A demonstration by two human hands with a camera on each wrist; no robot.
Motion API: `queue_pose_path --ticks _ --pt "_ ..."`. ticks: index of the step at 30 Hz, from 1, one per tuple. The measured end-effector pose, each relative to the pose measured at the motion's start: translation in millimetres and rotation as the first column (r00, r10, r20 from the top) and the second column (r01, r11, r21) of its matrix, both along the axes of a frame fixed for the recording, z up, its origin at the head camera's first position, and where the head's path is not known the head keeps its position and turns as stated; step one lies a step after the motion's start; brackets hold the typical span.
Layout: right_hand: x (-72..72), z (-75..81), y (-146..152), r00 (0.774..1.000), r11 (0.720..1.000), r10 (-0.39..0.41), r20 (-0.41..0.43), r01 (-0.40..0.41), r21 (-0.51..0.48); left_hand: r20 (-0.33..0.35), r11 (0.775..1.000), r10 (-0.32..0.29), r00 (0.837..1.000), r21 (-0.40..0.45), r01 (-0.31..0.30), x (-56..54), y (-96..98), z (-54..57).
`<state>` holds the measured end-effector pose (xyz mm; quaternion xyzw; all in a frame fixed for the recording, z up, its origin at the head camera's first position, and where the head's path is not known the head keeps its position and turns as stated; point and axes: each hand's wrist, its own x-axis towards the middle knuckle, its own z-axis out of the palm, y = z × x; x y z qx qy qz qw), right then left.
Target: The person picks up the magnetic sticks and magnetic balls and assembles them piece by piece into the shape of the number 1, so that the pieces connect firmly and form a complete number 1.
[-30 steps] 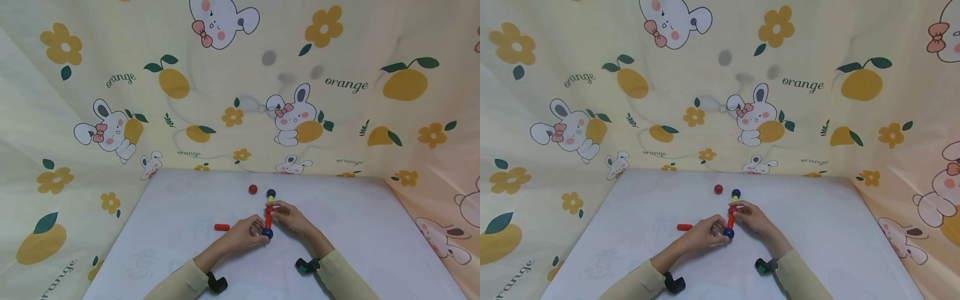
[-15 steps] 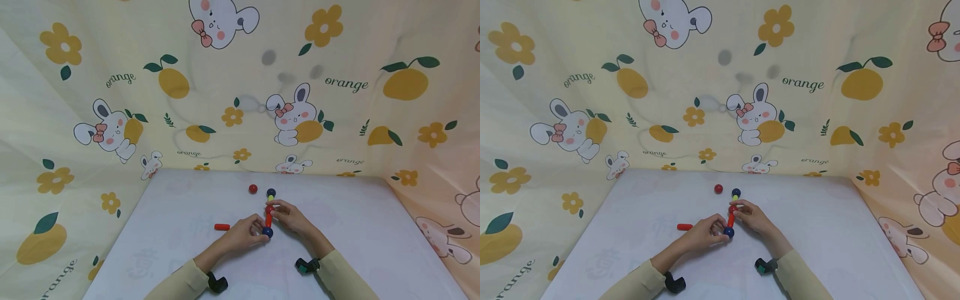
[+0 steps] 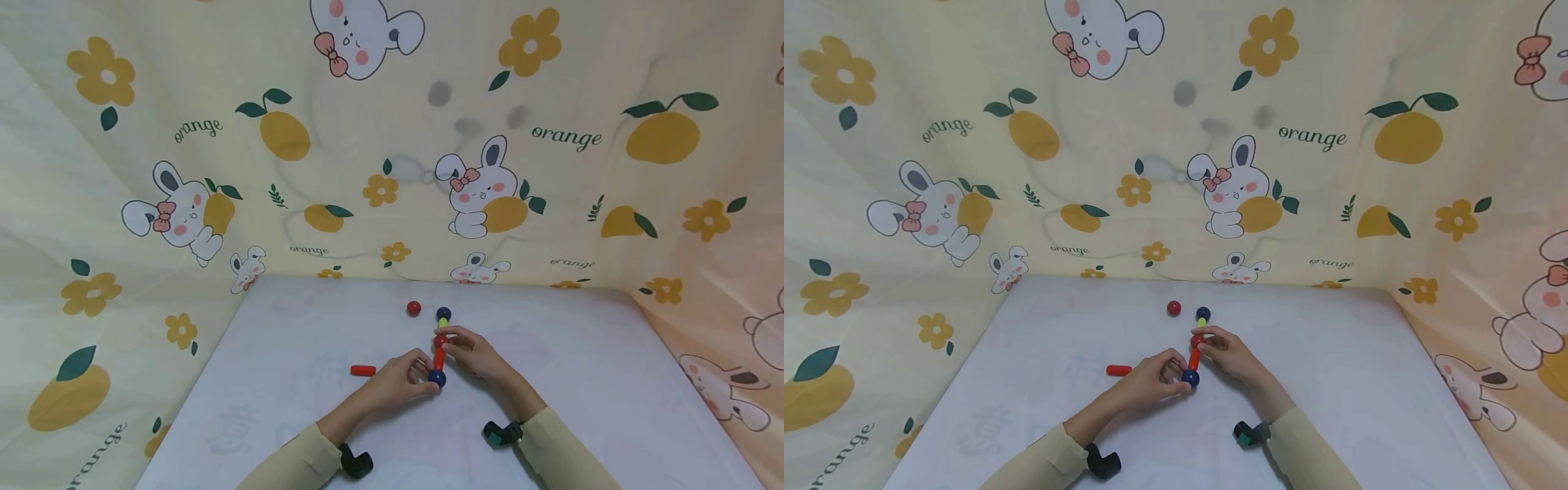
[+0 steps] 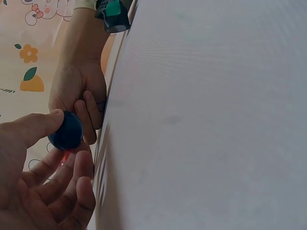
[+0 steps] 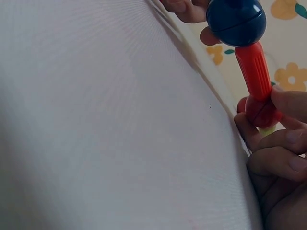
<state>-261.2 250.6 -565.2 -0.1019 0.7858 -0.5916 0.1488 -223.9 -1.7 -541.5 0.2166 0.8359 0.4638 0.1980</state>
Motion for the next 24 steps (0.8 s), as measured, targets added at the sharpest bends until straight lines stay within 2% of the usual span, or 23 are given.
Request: queue_pose_path --ticks 7,12,18,24 --pt "0.5 0.4 0.1 1.0 1.0 0.008 0.011 -0.008 0.015 0.012 1.0 0.001 1.0 0.008 -0.001 -0.6 -1.5 -0.8" --pt "3.5 5.7 0.6 1.0 0.999 -0.024 0.014 0.023 0.039 0.005 1.0 -0.005 1.0 0.02 0.005 -2.5 -1.9 -3.3" --pt "8.6 10.6 -0.3 0.997 0.996 -0.074 0.034 0.071 0.06 0.02 0.999 0.031 0.999 0.017 -0.031 -3.1 0.4 -2.7" --pt "11.4 9.2 4.1 0.995 0.99 -0.098 0.0 0.098 0.098 0.035 0.998 0.059 0.998 0.014 -0.06 -4.2 3.7 -3.5"
